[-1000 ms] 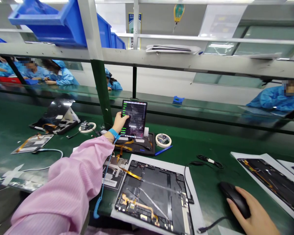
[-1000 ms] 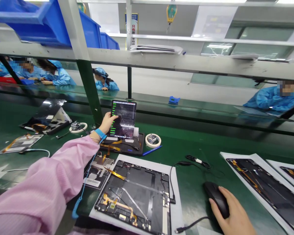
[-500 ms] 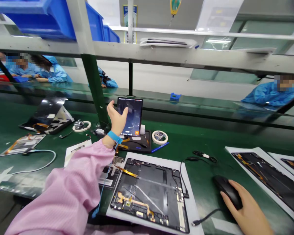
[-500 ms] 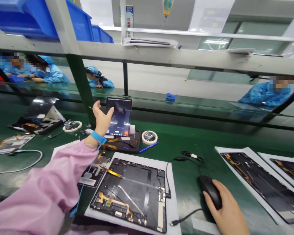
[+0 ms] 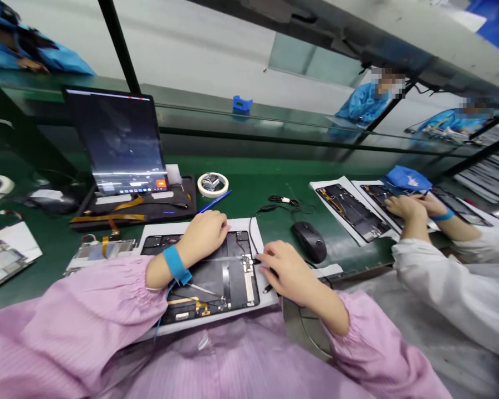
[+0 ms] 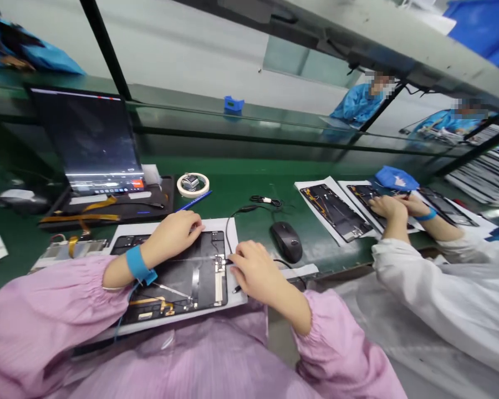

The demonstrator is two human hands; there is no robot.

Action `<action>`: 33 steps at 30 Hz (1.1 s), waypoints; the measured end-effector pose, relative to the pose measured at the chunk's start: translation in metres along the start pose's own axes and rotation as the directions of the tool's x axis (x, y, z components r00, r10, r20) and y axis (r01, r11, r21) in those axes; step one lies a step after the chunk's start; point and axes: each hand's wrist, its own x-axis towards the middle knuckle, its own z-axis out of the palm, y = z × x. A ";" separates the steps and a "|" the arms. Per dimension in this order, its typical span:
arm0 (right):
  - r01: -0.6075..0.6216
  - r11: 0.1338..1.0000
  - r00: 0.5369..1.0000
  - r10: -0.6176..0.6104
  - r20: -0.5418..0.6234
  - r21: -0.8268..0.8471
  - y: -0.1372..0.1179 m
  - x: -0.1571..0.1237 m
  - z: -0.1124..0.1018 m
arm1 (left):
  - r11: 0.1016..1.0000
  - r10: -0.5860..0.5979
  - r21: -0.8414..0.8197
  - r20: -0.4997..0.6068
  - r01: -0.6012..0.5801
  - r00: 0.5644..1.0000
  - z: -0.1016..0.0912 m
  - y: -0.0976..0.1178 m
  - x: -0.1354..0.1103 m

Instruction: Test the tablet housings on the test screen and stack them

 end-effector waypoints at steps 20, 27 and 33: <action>0.205 0.979 0.965 -0.205 0.161 0.013 0.029 0.022 -0.015 | 0.984 -0.076 -0.147 0.183 0.104 0.980 0.002 -0.005 0.008; 0.077 0.982 0.970 -0.114 0.217 0.172 0.012 -0.011 -0.027 | 0.982 -0.076 -0.154 0.187 0.105 0.979 0.002 -0.004 0.007; -0.229 0.857 0.973 0.180 0.147 0.462 0.017 -0.011 -0.009 | 0.994 -0.070 -0.071 0.216 0.087 0.974 0.000 -0.003 0.006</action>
